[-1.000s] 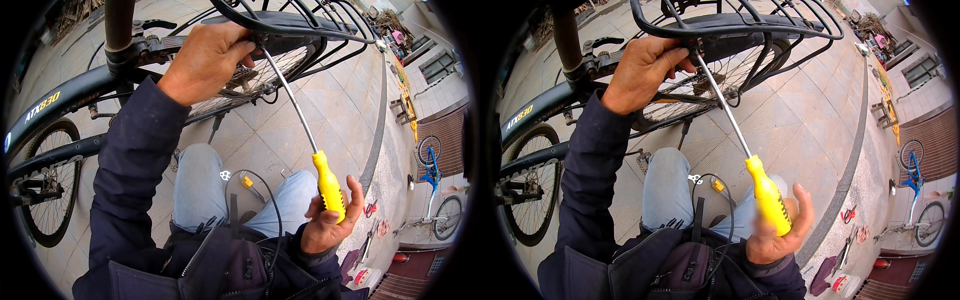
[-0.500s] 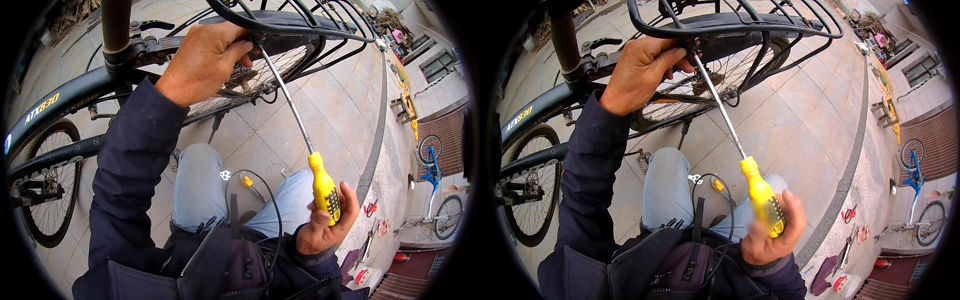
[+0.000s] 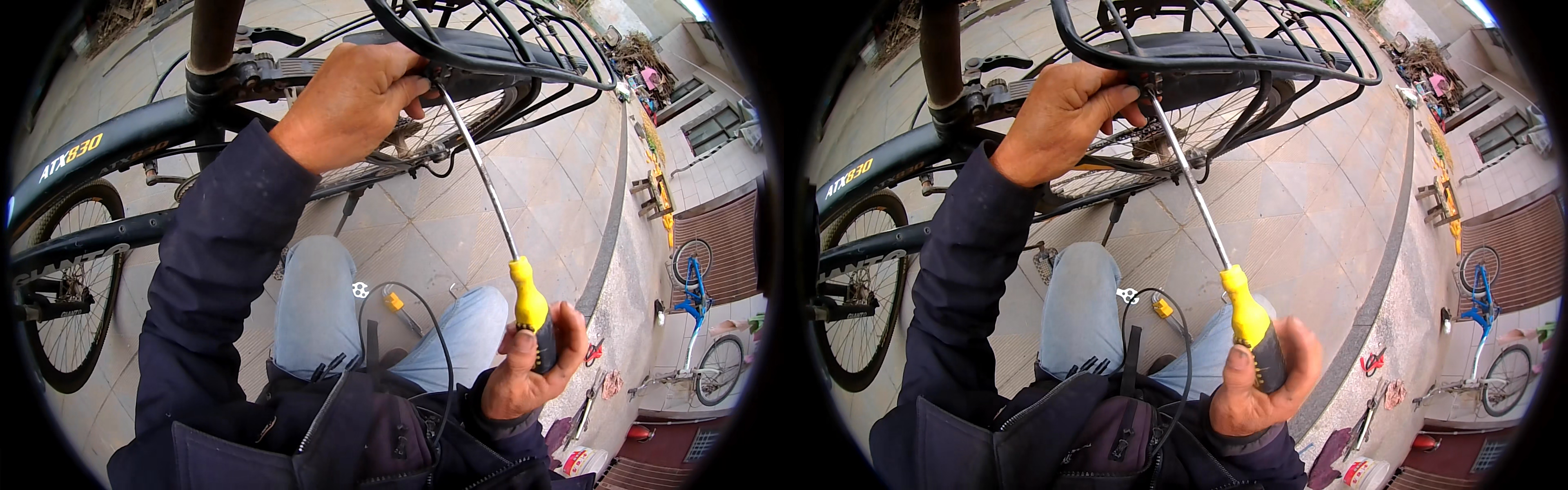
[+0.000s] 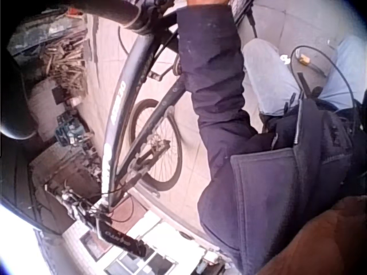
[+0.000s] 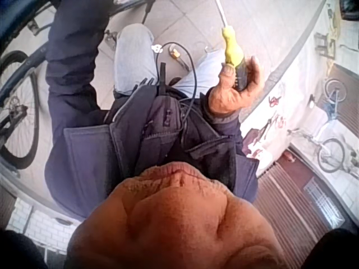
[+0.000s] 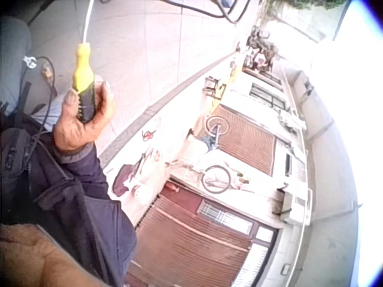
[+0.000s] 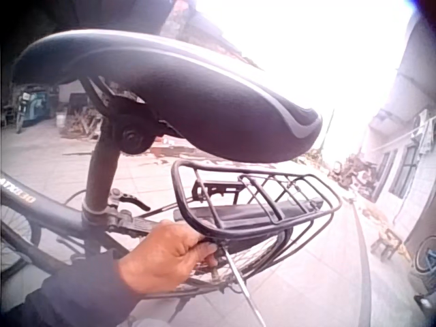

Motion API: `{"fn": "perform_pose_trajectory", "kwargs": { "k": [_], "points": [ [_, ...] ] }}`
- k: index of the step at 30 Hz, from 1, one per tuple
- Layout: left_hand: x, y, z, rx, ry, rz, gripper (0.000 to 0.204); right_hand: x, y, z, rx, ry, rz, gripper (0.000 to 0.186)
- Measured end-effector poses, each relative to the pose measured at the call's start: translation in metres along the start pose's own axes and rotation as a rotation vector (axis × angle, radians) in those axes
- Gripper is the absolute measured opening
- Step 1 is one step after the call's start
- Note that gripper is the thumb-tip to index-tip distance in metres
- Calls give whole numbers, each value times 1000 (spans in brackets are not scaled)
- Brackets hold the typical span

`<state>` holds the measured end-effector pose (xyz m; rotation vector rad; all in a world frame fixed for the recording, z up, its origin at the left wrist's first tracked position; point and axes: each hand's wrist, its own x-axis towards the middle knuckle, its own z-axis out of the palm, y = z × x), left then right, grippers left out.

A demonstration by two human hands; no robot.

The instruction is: The person uses a yellow screwdriver to tighten a screw on the rear rack of a bicycle. The person holds the rack steady with one hand while turning the screwdriver with the other.

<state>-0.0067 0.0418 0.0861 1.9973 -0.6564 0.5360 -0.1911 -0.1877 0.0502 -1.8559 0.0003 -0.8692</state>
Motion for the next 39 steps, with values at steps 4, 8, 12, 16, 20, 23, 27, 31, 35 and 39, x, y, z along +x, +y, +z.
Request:
{"fn": "perform_pose_trajectory", "kwargs": {
  "k": [4,8,12,16,20,23,27,31,35,39],
  "points": [
    [0,2,-2,9,4,-8,20,7,-10,-3,85,-103,211,51],
    [0,4,0,-74,15,-27,16,4,0,-6,-75,-118,52,52],
    [-1,3,-1,-39,28,-10,16,0,5,-2,-131,-94,-128,56],
    [-1,3,0,-14,10,-7,20,5,-4,-3,84,-135,196,55],
    [-1,2,-1,15,7,1,22,3,3,-8,178,-182,280,51],
    [-1,1,0,-1,18,13,22,9,6,-5,203,-230,46,47],
    [-1,1,0,1,10,6,22,9,0,-4,222,-207,66,44],
    [-1,4,-1,19,0,-2,22,14,-6,-1,454,-159,270,45],
    [0,1,-1,0,18,15,21,18,-8,-4,348,-192,420,46],
    [-1,2,0,-21,13,0,21,14,-2,-8,70,-200,291,41]
  ]
}}
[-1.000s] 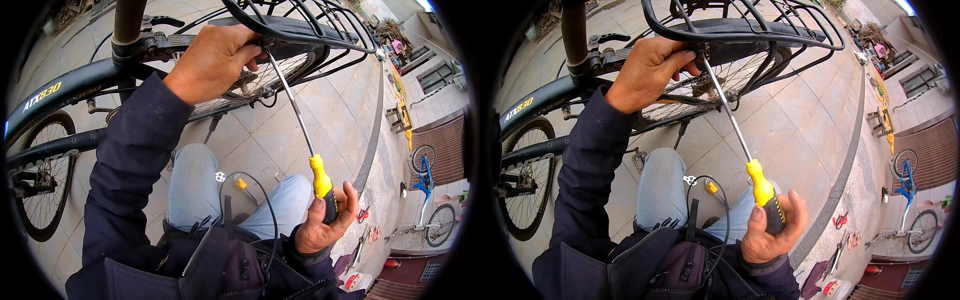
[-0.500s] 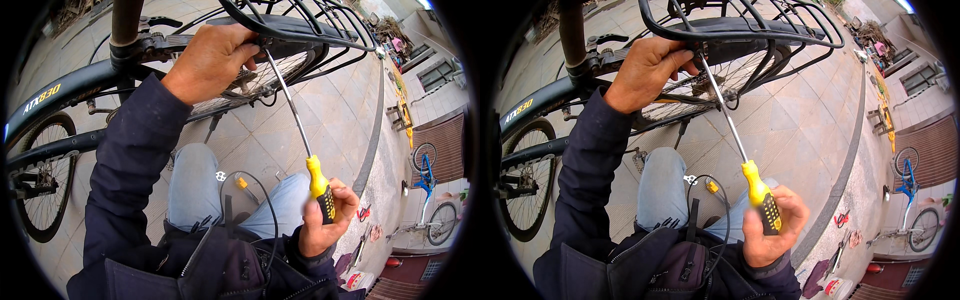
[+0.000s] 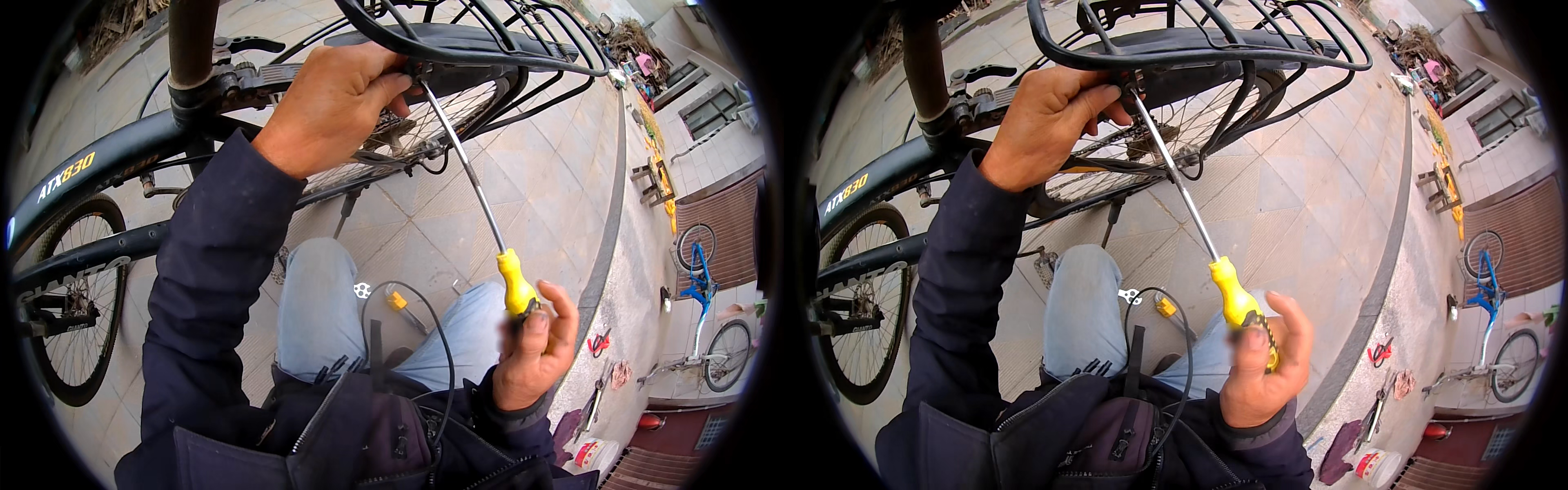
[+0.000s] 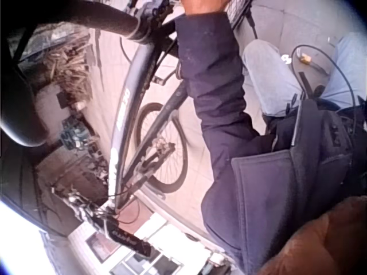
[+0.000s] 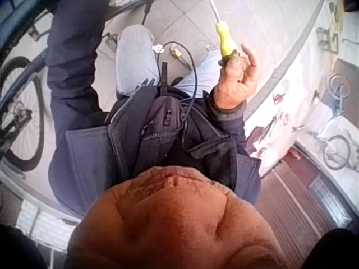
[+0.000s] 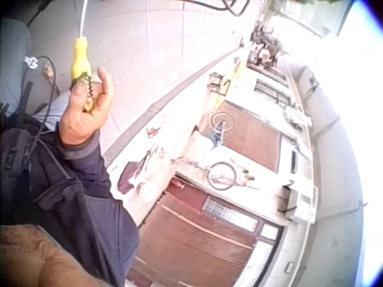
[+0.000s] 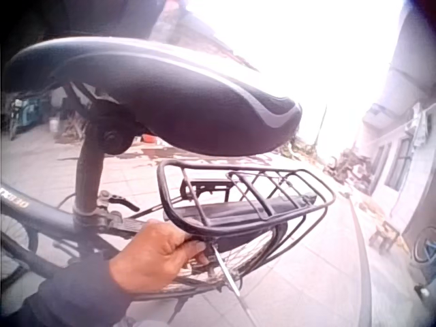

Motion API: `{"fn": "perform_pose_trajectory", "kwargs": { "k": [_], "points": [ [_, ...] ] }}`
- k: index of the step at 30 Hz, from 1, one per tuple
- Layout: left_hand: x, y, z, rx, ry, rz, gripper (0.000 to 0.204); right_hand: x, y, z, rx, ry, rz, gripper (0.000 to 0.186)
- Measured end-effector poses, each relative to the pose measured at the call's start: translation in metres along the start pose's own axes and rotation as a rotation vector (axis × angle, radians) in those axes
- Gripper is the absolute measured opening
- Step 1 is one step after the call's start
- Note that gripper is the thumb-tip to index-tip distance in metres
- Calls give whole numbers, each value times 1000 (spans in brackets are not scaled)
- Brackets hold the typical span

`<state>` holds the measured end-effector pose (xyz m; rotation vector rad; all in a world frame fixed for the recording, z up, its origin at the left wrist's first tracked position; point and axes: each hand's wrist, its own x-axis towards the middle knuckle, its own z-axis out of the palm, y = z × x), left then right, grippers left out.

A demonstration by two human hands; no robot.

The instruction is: The person uses a yellow screwdriver to tighten a screw on the rear rack of a bicycle. The person holds the rack steady with one hand while turning the screwdriver with the other.

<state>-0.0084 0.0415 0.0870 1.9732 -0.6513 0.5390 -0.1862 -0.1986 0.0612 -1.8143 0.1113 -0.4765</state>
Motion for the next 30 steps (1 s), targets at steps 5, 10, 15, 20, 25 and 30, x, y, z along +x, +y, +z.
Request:
{"fn": "perform_pose_trajectory", "kwargs": {
  "k": [5,10,15,20,25,30],
  "points": [
    [0,-1,1,17,11,35,21,-3,10,10,-187,187,-432,43],
    [0,-5,2,4,18,57,21,-4,7,8,-41,116,-212,45],
    [0,-4,-1,30,-5,52,20,-5,0,2,67,26,-38,44],
    [0,-2,0,-10,2,29,20,-3,0,0,21,-31,-311,40],
    [-1,-3,0,-43,0,17,20,2,6,-3,-192,19,-514,46],
    [-1,-1,0,-63,-14,-8,21,2,8,-1,-165,84,-531,50]
  ]
}}
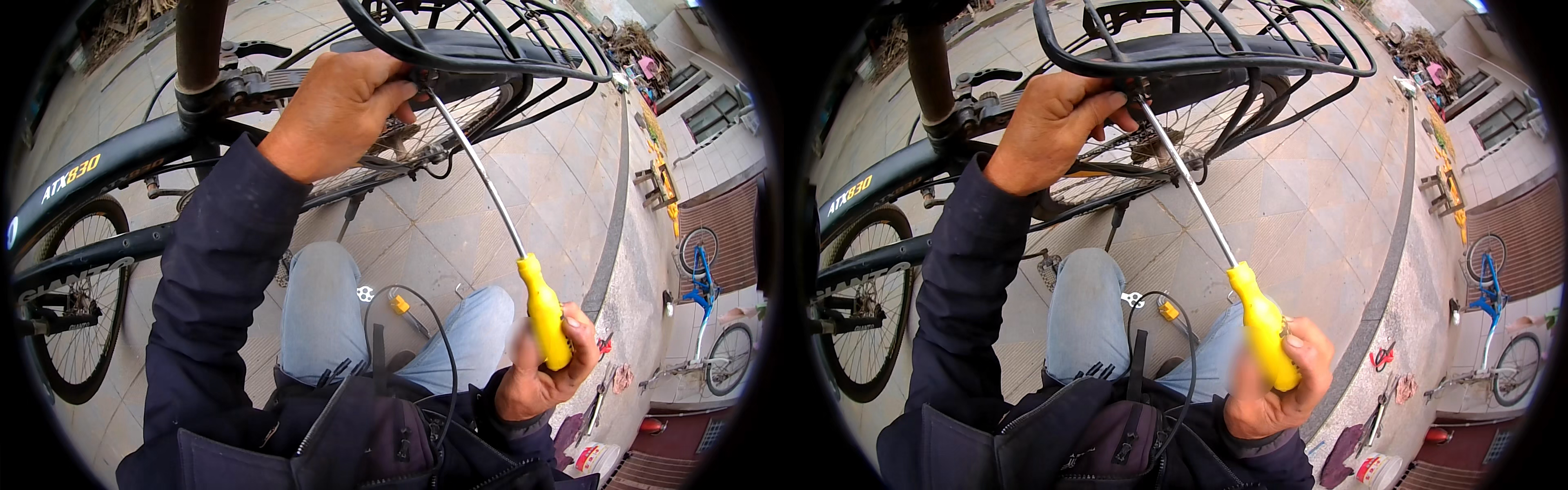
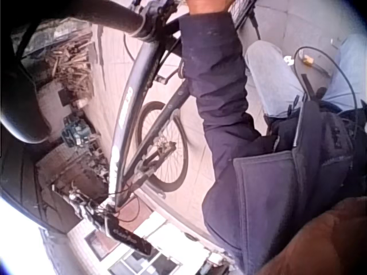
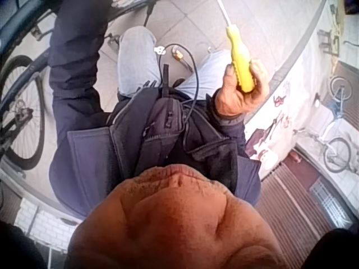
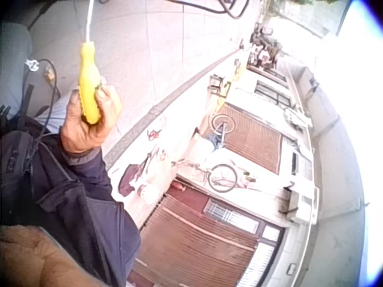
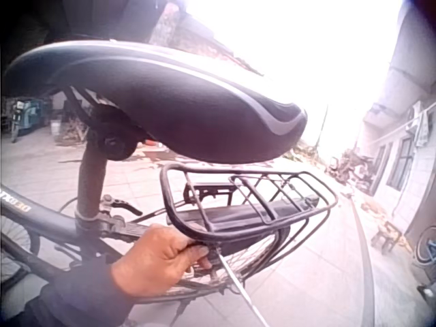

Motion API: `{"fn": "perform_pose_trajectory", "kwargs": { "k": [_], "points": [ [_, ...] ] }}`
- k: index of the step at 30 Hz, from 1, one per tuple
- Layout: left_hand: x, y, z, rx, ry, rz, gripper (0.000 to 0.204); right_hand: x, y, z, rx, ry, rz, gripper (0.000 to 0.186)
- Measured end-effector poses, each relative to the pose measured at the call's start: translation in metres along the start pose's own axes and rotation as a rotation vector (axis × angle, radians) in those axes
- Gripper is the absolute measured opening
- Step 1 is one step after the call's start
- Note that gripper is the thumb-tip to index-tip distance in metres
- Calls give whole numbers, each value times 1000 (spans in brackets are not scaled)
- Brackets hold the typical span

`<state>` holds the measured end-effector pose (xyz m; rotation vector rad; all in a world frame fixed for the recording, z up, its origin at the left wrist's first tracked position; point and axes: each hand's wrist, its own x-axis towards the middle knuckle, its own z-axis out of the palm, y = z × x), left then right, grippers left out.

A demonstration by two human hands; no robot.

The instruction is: The person uses a yellow screwdriver to tighten a screw on the rear rack of a bicycle. The person holds the rack steady with one hand while turning the screwdriver with the other.

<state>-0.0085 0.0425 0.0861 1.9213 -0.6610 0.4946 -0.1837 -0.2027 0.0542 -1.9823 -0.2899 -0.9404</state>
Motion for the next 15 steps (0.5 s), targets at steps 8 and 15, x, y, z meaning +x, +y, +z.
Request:
{"fn": "perform_pose_trajectory", "kwargs": {
  "k": [8,15],
  "points": [
    [1,0,0,-2,-13,-19,22,-2,-4,4,-20,4,-4,46],
    [2,-1,2,0,-3,20,22,0,-10,-5,457,-102,813,36]
  ]
}}
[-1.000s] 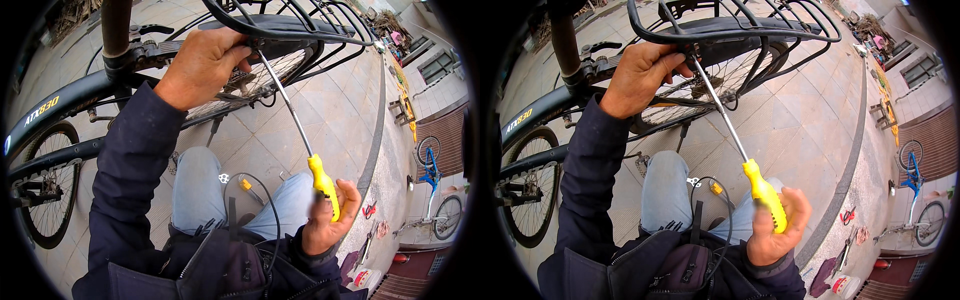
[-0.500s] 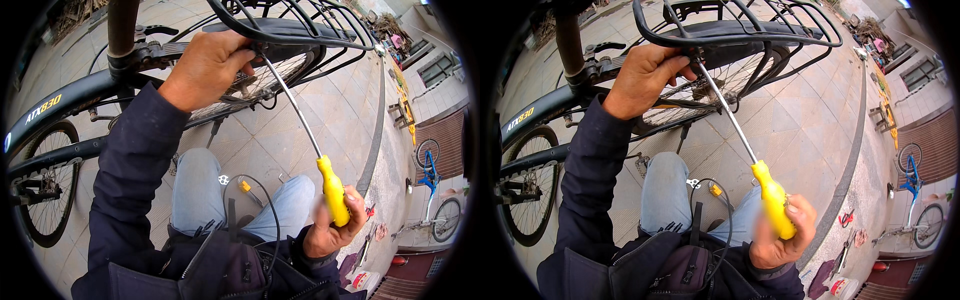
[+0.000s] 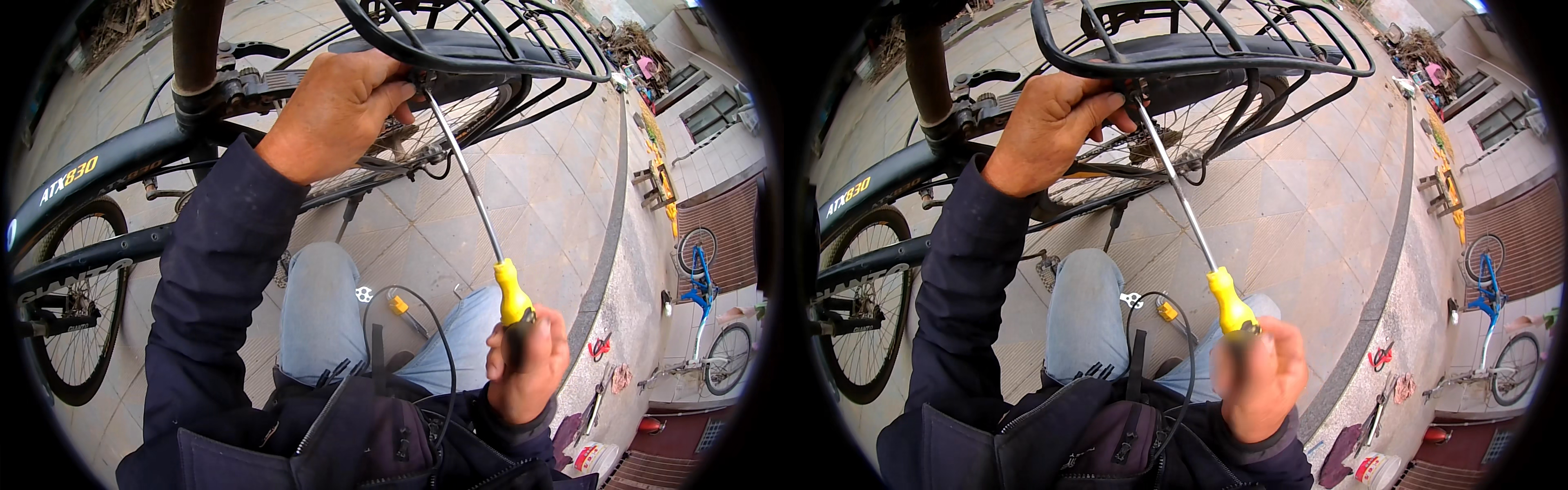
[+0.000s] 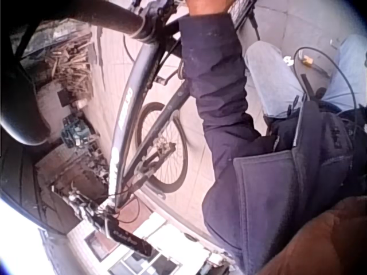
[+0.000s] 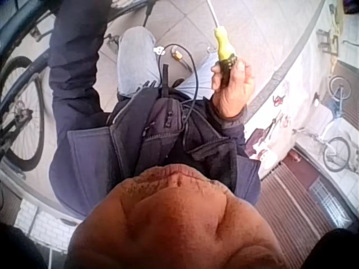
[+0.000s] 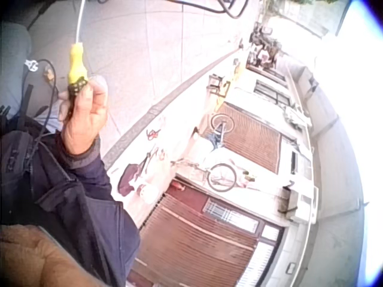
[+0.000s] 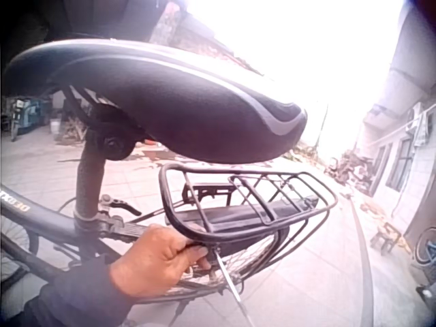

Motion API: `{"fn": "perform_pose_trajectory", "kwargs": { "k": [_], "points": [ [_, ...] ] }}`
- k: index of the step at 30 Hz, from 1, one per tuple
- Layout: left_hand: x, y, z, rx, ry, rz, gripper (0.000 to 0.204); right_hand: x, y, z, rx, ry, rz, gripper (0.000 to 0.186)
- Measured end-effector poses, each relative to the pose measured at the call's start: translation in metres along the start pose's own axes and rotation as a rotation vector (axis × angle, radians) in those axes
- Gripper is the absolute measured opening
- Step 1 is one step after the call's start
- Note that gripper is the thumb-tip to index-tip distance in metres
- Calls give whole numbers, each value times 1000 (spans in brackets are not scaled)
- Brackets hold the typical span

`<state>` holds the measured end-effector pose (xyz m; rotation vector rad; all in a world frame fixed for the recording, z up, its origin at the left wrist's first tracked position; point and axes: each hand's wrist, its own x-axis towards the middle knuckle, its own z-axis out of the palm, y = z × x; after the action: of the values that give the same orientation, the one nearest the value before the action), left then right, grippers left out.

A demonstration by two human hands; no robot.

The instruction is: The person uses a yellow screwdriver to tighten a screw on the rear rack of a bicycle. The person holds the rack steady with one hand while turning the screwdriver with the other.

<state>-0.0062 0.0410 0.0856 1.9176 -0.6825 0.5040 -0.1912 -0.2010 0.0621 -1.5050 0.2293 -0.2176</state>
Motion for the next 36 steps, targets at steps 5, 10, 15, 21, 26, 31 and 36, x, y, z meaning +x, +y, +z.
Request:
{"fn": "perform_pose_trajectory", "kwargs": {
  "k": [5,10,15,21,26,31,36],
  "points": [
    [-2,-3,-4,54,-3,10,22,7,-18,4,396,-210,237,44],
    [-1,-1,-1,19,8,12,21,3,-5,-4,105,-139,6,57],
    [-1,-2,0,29,17,18,21,-1,-2,6,-70,42,-154,43],
    [-1,1,-3,67,6,10,20,7,-11,-4,87,-44,158,27],
    [-2,-3,-1,55,26,43,20,7,-19,3,331,-151,269,33],
    [0,0,1,16,18,-12,21,-2,-12,4,15,-95,32,48],
    [0,1,-2,-8,-8,-122,23,-5,-8,2,-93,38,-116,36]
  ]
}}
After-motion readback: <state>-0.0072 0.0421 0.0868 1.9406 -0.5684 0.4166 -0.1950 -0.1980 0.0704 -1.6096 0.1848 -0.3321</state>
